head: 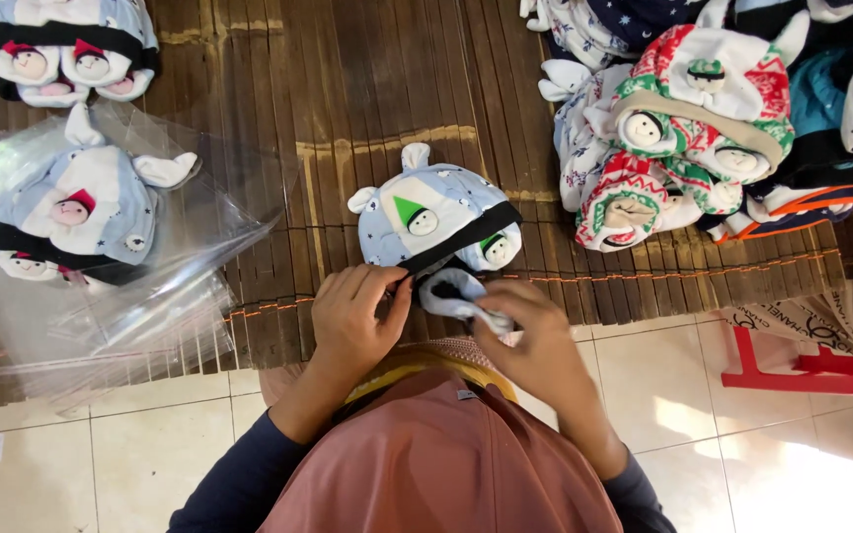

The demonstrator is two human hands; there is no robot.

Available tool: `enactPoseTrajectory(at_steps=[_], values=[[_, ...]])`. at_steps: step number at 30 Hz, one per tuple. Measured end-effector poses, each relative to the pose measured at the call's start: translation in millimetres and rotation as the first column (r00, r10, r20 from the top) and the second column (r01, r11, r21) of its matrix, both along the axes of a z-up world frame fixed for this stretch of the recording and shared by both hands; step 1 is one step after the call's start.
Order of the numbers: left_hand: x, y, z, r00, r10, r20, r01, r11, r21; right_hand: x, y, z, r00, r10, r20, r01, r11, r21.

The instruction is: Packaging small fabric hats into clear plastic bags

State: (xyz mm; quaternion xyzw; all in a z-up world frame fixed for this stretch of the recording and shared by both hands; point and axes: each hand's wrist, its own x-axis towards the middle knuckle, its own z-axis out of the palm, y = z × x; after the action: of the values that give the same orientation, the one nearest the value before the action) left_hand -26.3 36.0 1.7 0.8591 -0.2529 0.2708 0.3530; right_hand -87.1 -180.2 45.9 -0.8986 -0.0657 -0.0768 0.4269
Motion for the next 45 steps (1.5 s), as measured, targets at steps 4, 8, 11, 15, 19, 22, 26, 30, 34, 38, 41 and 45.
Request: enactPoseTrajectory(at_steps=[4, 8, 11, 15, 19, 22, 26, 30, 34, 38, 41, 45], values=[[-2, 0, -2, 0.999, -0.005, 0.044, 0.004, 0.999, 0.035, 18, 19, -19, 0.984, -0.123, 0.129, 0.135, 0.987, -0.09], [-2, 1, 0, 0.996, -0.009, 0.091, 0.004, 0.998, 0.06, 31, 41, -33, 0.97, -0.058, 0.235, 0.085, 0.991, -0.107], [-3, 3, 1, 0.995, -0.003, 0.103, -0.007, 0.995, 0.095, 31, 54, -39, 0.967, 0.03, 0.253, 0.008, 0.989, -0.149], [-7, 10, -5, 0.999, -0.009, 0.046, 0.004, 0.993, 0.116, 22, 54, -39, 0.976, 0.013, 0.219, 0.006, 0.996, -0.086], [-11, 12, -15, 0.999, -0.005, 0.045, -0.001, 0.99, 0.141, 8, 30, -21, 0.986, 0.03, 0.166, -0.02, 0.998, -0.063], [-13, 14, -23, 0.999, -0.039, 0.0, 0.038, 0.982, 0.187, 13, 6, -11, 0.983, -0.03, 0.18, 0.035, 0.999, -0.022], [-15, 17, -20, 0.998, -0.057, 0.018, 0.051, 0.965, 0.259, 31, -17, -12, 0.916, -0.149, 0.372, 0.223, 0.961, -0.165], [-7, 25, -27, 0.999, -0.002, 0.052, -0.014, 0.95, 0.313, 45, -16, -30, 0.938, -0.114, 0.328, 0.181, 0.967, -0.181], [3, 56, -11, 0.999, 0.054, -0.01, -0.05, 0.969, 0.241, 39, -10, -30, 0.937, -0.104, 0.335, 0.193, 0.95, -0.246], [12, 113, 5, 0.939, 0.343, -0.027, -0.321, 0.902, 0.289, 37, -15, -29, 0.922, -0.127, 0.365, 0.213, 0.956, -0.204], [11, 163, -4, 0.822, 0.57, -0.005, -0.527, 0.763, 0.375, 38, -15, -33, 0.913, -0.1, 0.395, 0.187, 0.964, -0.187], [6, 200, -26, 0.746, 0.662, -0.076, -0.585, 0.705, 0.401, 44, -5, -34, 0.891, -0.03, 0.452, 0.138, 0.969, -0.206]])
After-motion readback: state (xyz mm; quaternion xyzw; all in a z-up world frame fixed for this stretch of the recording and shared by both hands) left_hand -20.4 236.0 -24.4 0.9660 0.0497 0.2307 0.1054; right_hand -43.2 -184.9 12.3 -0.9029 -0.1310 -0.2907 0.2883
